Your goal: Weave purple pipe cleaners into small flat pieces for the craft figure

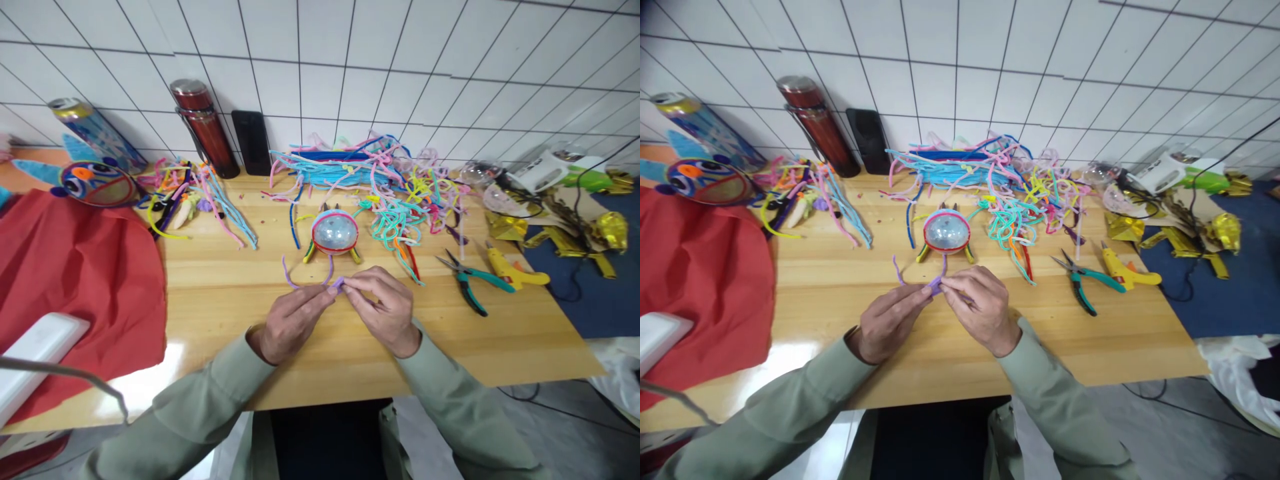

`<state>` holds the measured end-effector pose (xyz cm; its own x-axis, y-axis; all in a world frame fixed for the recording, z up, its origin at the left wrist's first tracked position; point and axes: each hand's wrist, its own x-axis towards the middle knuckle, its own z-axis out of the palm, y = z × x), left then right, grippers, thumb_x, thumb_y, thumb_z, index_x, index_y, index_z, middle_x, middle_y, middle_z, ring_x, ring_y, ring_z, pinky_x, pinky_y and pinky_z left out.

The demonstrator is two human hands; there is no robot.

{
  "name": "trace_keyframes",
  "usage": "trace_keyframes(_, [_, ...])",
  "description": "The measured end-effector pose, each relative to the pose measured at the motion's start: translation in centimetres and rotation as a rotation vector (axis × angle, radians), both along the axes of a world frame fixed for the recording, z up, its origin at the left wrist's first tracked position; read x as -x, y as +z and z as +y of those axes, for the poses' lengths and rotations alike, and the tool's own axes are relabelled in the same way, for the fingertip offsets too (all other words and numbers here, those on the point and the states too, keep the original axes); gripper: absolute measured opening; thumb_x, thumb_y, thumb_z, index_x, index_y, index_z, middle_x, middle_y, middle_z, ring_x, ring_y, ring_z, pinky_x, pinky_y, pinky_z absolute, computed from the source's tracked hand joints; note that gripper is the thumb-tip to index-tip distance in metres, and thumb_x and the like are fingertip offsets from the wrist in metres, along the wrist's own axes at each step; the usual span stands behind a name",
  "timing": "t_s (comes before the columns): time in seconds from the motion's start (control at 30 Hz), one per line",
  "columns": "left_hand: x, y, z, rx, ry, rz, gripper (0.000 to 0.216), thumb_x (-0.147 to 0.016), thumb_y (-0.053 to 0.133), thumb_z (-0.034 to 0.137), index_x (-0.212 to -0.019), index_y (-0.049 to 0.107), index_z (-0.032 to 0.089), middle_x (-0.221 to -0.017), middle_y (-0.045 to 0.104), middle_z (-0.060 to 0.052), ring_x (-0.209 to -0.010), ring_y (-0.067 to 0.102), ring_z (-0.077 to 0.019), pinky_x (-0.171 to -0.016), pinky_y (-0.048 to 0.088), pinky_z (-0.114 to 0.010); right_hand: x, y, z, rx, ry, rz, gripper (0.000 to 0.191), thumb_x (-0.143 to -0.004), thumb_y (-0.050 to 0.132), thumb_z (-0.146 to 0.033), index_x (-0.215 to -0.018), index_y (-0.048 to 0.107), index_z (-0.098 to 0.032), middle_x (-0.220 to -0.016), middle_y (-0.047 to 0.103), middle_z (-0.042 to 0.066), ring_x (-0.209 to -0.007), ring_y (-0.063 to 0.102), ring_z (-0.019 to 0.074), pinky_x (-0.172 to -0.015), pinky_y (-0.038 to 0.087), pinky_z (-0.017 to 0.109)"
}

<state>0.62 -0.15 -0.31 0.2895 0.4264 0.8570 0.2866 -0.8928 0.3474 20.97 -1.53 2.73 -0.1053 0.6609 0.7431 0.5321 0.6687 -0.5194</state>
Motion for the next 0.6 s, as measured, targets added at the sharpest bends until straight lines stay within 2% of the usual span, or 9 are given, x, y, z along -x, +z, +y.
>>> trace_keyframes(0.3, [0.24,-0.23,-0.11,0.038,-0.003,0.005,0.057,-0.099,0.07,0.003,-0.152,0.062,0.022,-0.121,0.083,-0.01,-0.11,0.081,-0.016,-0.096,0.069,-0.026,0.21,0.45,-0.62,-0.091,-0.07,-0.083,0.027,-0.091,0.075,-0.004,-0.108,0.075,-0.025,-0.088,0.081,0.005,-0.076,0.077,0.0198,-0.066,0.062,0.035])
trace_keyframes(0.6, [0.08,0.02,-0.03,0.023,0.024,0.005,0.056,-0.1,0.071,0.006,-0.153,0.061,0.024,-0.118,0.084,-0.009,-0.106,0.082,-0.0156,-0.093,0.07,-0.025,0.17,0.37,-0.55,-0.104,-0.08,-0.099,0.028,-0.092,0.074,-0.005,-0.109,0.074,-0.026,-0.086,0.081,0.004,-0.075,0.076,0.0199,-0.065,0.06,0.035])
